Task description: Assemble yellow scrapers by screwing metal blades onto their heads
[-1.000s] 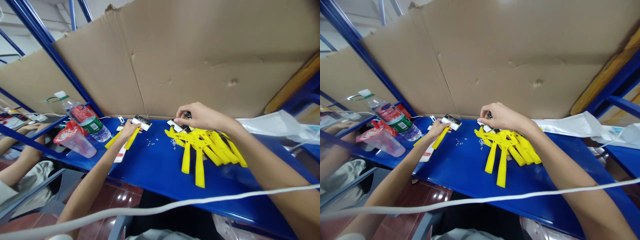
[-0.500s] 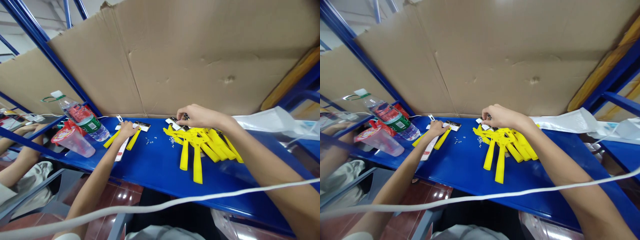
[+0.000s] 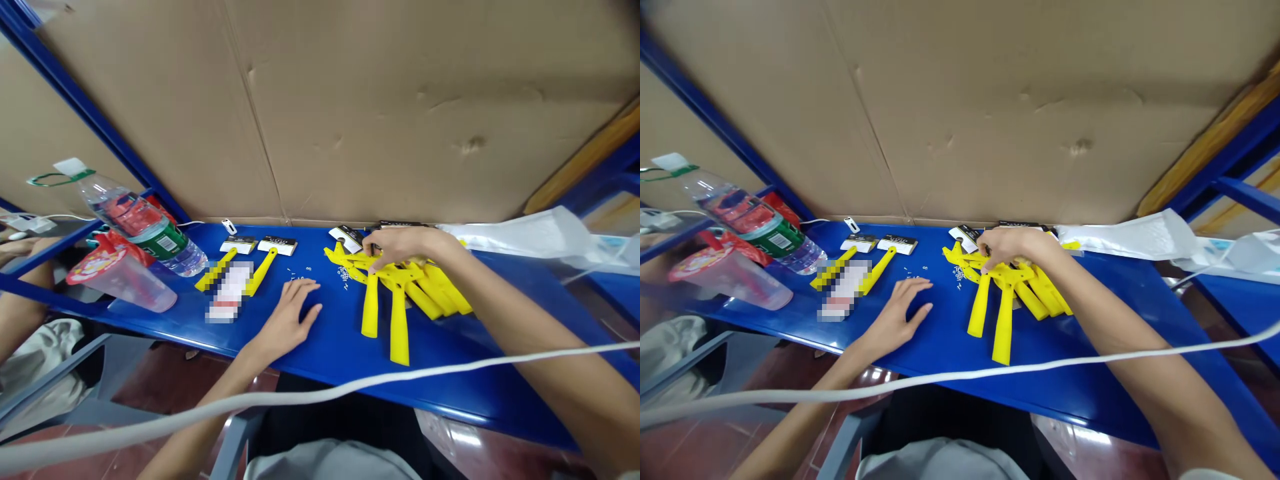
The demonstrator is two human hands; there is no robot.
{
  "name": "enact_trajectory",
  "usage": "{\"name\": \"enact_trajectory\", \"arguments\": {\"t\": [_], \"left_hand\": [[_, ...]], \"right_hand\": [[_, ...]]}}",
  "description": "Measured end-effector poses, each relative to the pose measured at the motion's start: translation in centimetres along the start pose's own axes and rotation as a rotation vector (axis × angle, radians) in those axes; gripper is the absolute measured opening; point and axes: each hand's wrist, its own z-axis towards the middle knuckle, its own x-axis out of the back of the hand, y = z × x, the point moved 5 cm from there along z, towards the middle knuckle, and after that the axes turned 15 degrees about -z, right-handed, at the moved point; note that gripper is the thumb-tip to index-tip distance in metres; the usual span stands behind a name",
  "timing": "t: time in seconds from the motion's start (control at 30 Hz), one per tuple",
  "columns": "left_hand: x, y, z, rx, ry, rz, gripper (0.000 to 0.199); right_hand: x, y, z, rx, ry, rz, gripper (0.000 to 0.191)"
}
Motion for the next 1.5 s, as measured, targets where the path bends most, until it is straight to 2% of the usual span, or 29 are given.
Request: {"name": "enact_trajectory", "arguments": {"t": [0.07, 0.17, 0.33, 0.43, 0.5, 0.57, 0.63, 0.73, 0.87, 0.97, 1.03, 1.13, 1.23, 1.33, 1.4, 1.5], "left_hand": [[-0.9, 0.4, -0.5, -0.014, -0.052, -0.005, 0.041], [-0.9, 0.5, -0.4, -0.023, -0.061, -0.041, 0.037], [-1.3, 2.0, 1.4, -0.037, -0.139, -0.174, 0.030], [-2.7, 3.6, 3.6, 0.022, -0.215, -0.254, 0.029], [-4.3, 4.5, 5.3, 0.116, -0.300, -0.268, 0.041], [-5.9, 5.4, 6.8, 0.144, -0.395, -0.156, 0.051], [-6.9, 6.0, 8.0, 0.143, -0.404, -0.047, 0.055], [-7.2, 6.3, 8.7, 0.145, -0.370, -0.072, 0.057], [-5.3, 5.9, 8.3, 0.143, -0.230, -0.325, 0.061], [-3.0, 5.5, 7.9, 0.079, -0.096, -0.525, 0.058], [-2.0, 5.2, 7.7, 0.059, -0.048, -0.700, 0.054], [-1.3, 4.9, 7.6, 0.041, 0.030, -0.950, 0.049], [-1.5, 4.7, 7.2, 0.042, 0.134, -1.150, 0.045], [-2.5, 4.6, 6.6, 0.113, 0.199, -1.308, 0.046], [-3.2, 4.6, 6.2, 0.160, 0.176, -1.361, 0.046], [-3.8, 5.2, 6.2, 0.173, 0.068, -1.359, 0.043]], "right_hand": [[-0.1, 0.1, 0.1, -0.001, -0.008, -0.002, 0.032], [-0.2, 0.4, 0.3, -0.008, -0.013, -0.003, 0.030], [-0.4, 1.2, 0.8, -0.014, -0.001, -0.010, 0.033], [-0.4, 1.9, 0.9, -0.009, -0.011, 0.002, 0.034], [-0.5, 2.4, 0.8, 0.000, -0.025, 0.024, 0.038], [-0.5, 2.9, 0.7, 0.005, -0.035, 0.045, 0.041], [-0.4, 3.2, 0.5, 0.001, -0.033, 0.054, 0.037], [0.1, 3.7, 0.0, -0.020, 0.004, 0.063, 0.031], [2.0, 4.4, -1.7, -0.051, 0.134, 0.074, 0.032], [4.3, 4.1, -3.9, -0.023, 0.329, 0.110, 0.044], [5.9, 3.3, -5.7, 0.033, 0.468, 0.222, 0.058], [7.2, 1.4, -7.5, 0.132, 0.546, 0.429, 0.066], [7.8, -0.1, -8.5, 0.227, 0.589, 0.512, 0.053], [7.9, -0.5, -8.7, 0.245, 0.589, 0.495, 0.040], [7.8, -0.4, -8.6, 0.241, 0.555, 0.492, 0.036], [7.6, -0.5, -8.4, 0.249, 0.543, 0.514, 0.035]]}}
